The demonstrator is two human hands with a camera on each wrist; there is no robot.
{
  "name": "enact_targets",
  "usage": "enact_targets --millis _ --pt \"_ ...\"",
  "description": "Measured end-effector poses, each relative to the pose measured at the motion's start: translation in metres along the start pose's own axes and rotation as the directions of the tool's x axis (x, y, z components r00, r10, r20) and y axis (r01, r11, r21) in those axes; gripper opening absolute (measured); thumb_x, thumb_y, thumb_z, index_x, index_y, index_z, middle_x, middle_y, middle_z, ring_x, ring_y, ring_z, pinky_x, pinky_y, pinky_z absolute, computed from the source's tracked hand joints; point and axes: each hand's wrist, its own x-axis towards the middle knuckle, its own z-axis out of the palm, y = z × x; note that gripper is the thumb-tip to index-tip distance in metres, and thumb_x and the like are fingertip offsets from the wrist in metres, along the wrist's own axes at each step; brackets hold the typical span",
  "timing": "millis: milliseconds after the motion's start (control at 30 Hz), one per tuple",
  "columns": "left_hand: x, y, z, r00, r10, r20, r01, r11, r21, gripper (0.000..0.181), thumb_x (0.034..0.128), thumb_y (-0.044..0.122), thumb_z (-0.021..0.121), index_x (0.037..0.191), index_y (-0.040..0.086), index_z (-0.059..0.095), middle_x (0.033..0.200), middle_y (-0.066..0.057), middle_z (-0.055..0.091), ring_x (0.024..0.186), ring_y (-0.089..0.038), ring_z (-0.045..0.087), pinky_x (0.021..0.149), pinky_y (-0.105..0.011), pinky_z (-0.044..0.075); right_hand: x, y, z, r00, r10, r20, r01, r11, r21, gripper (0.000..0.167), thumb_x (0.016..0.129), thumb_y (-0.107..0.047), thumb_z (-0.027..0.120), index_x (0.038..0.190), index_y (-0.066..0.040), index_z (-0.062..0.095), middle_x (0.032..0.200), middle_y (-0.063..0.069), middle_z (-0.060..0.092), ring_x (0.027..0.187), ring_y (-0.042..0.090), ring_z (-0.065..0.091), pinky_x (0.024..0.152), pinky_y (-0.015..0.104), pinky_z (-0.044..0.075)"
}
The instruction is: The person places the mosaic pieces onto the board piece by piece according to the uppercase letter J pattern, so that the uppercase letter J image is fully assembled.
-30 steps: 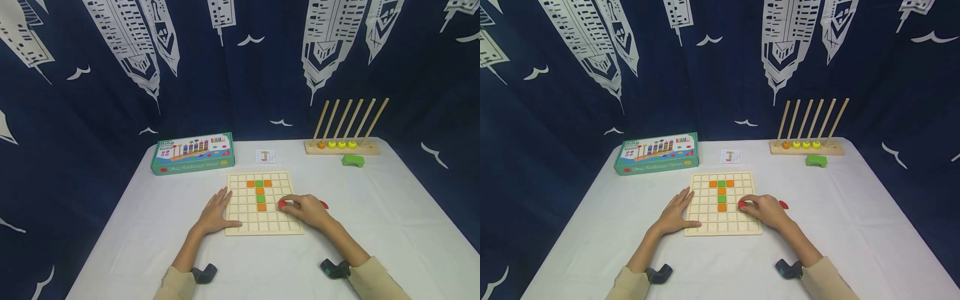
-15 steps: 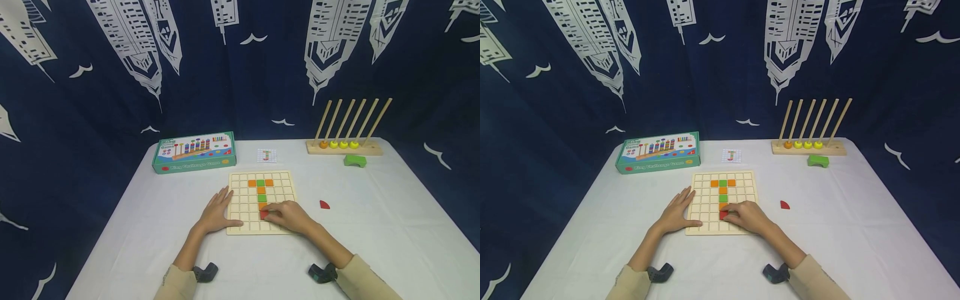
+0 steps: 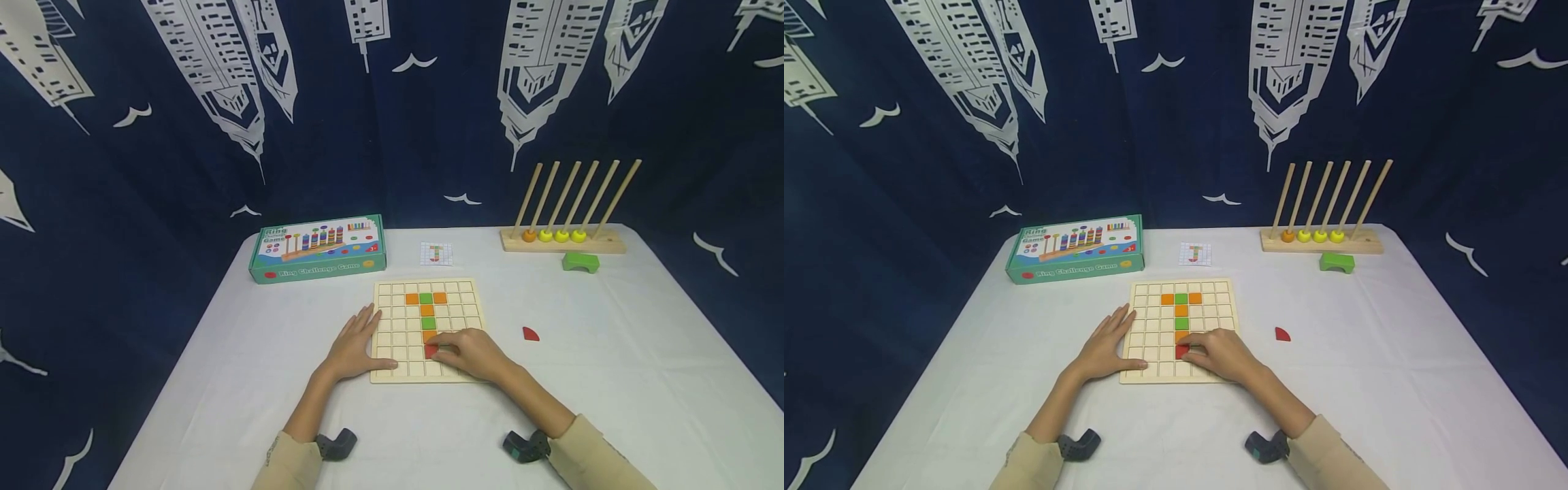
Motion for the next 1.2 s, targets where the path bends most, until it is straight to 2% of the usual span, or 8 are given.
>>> enact_targets --millis 200,467,533,633,700,733,1000,1200 --pt "0.000 0.000 0.000 1.000 0.009 -0.007 -0.009 1.000 -0.004 0.113 0.0636 0.075 0.062 0.146 0.008 0.024 0.153 -0.007 0.013 0.140 -0.018 0.007 0.113 -0.036 0.007 0.000 0.001 0.001 1.000 -0.003 -0.006 0.004 1.000 0.005 0.023 0.083 -0.032 0.069 0.103 -0.021 0.072 0.095 -0.010 0.069 0.052 0.000 0.034 0.054 0.018 0.036" --pt "0.000 0.001 0.001 1.000 -0.002 0.002 0.002 1.000 -0.010 0.114 0.0625 0.075 0.062 0.147 0.009 0.024 0.154 -0.006 0.012 0.140 -0.017 0.005 0.113 -0.036 0.007 -0.009 0.006 -0.005 1.000 0.006 -0.031 -0.006 1.000 -0.014 0.026 0.083 -0.034 0.069 0.105 -0.021 0.071 0.096 -0.012 0.068 0.074 -0.001 0.057 0.070 0.028 0.050" --pt "0.000 0.002 0.000 1.000 0.000 0.001 0.000 1.000 -0.010 0.114 0.0627 0.075 0.062 0.147 0.009 0.024 0.154 -0.006 0.012 0.140 -0.017 0.006 0.113 -0.036 0.007 -0.015 0.011 -0.010 0.998 0.029 -0.049 -0.030 0.999 -0.012 0.026 0.081 -0.034 0.070 0.104 -0.022 0.071 0.076 -0.014 0.066 0.061 -0.003 0.050 0.060 0.025 0.047" --pt "0.000 0.002 -0.001 1.000 -0.001 0.005 0.002 1.000 -0.017 0.114 0.0629 0.074 0.063 0.147 0.008 0.023 0.154 -0.006 0.012 0.140 -0.017 0.005 0.113 -0.036 0.006 -0.024 0.020 -0.019 0.994 0.068 -0.088 -0.069 0.997 -0.014 0.027 0.080 -0.033 0.072 0.103 -0.021 0.070 0.051 -0.018 0.043 0.049 -0.005 0.031 0.047 0.019 0.034" --pt "0.000 0.002 -0.002 1.000 -0.006 0.009 0.006 1.000 -0.024 0.114 0.0630 0.074 0.063 0.147 0.008 0.023 0.154 -0.006 0.011 0.140 -0.017 0.005 0.113 -0.035 0.006 -0.031 0.028 -0.027 0.988 0.101 -0.115 -0.104 0.994 -0.021 0.027 0.079 -0.032 0.073 0.103 -0.020 0.070 0.047 -0.017 0.025 0.046 -0.002 0.017 0.042 0.018 0.022" --pt "0.000 0.002 -0.002 1.000 -0.006 0.011 0.007 1.000 -0.026 0.114 0.0632 0.074 0.063 0.147 0.008 0.023 0.154 -0.006 0.011 0.140 -0.017 0.005 0.113 -0.035 0.005 -0.035 0.032 -0.031 0.985 0.116 -0.130 -0.120 0.992 -0.024 0.027 0.079 -0.032 0.073 0.103 -0.019 0.070 0.047 -0.018 0.024 0.045 -0.003 0.016 0.042 0.018 0.021" --pt "0.000 0.001 -0.001 1.000 -0.009 0.013 0.009 0.999 -0.034 0.114 0.0628 0.074 0.063 0.147 0.009 0.023 0.154 -0.006 0.010 0.140 -0.017 0.005 0.113 -0.035 0.006 -0.067 0.060 -0.060 0.943 0.240 -0.229 -0.268 0.958 -0.103 0.028 0.078 -0.029 0.074 0.104 -0.018 0.070 0.049 -0.014 0.028 0.044 0.002 0.023 0.041 0.020 0.025" --pt "0.000 0.000 0.000 1.000 -0.012 0.008 0.012 1.000 -0.022 0.115 0.0619 0.076 0.062 0.147 0.009 0.023 0.154 -0.005 0.010 0.140 -0.016 0.004 0.112 -0.034 0.006 -0.085 0.077 -0.069 0.919 0.276 -0.283 -0.322 0.937 -0.132 0.028 0.076 -0.023 0.077 0.103 -0.015 0.070 0.050 -0.011 0.028 0.045 0.004 0.023 0.040 0.021 0.022"
